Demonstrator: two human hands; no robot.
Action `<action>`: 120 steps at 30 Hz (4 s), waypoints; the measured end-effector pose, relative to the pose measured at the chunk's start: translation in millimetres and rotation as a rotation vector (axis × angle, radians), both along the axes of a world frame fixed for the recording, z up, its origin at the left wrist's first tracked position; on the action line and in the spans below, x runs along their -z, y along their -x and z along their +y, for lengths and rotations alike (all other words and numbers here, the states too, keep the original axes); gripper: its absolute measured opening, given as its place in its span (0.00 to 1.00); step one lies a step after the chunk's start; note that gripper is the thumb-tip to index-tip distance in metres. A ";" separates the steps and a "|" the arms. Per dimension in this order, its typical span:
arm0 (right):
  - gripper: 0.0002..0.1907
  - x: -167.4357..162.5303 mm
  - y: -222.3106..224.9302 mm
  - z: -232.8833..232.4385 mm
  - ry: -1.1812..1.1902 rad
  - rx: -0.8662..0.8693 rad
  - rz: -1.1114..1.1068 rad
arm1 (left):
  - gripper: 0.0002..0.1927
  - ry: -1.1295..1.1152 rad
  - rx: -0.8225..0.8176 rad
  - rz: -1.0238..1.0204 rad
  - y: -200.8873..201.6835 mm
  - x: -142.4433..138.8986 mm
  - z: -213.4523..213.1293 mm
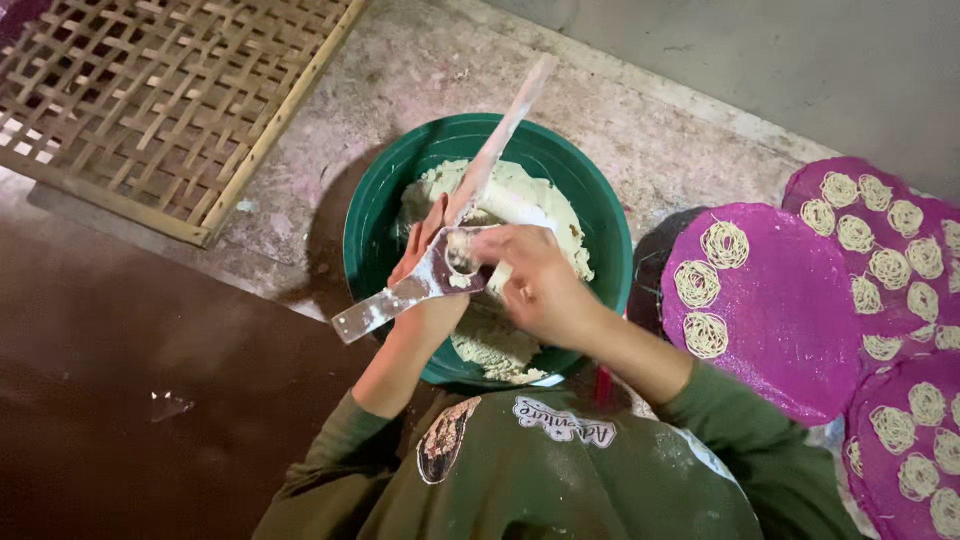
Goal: The person uses a manual dough press to extrude small spiral-shaped noodles onto purple mats. They repeatedly scoop dough from a green basin, load it into the press, and squeeze the handle to form noodles, then clear the press and repeat.
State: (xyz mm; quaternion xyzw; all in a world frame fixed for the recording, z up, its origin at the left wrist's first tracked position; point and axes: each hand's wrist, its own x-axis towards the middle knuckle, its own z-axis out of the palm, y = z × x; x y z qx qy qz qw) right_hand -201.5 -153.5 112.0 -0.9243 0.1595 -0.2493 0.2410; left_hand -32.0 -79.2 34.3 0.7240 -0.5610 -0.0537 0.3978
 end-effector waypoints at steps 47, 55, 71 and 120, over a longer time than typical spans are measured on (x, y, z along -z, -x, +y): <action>0.14 140.4 -14.4 -20.0 0.649 -0.201 0.942 | 0.39 0.594 -0.349 0.162 -17.1 32.3 -7.0; 0.19 106.0 -41.4 -26.1 0.715 -0.340 1.139 | 0.37 0.639 -0.303 0.205 -23.7 25.7 -1.6; 0.19 39.1 87.1 -30.8 -0.020 -0.279 1.215 | 0.37 0.593 -0.297 0.195 -20.4 25.7 -5.7; 0.11 -120.8 59.0 -40.3 0.807 -0.116 0.665 | 0.36 -0.016 0.079 -0.202 9.7 -8.6 -9.6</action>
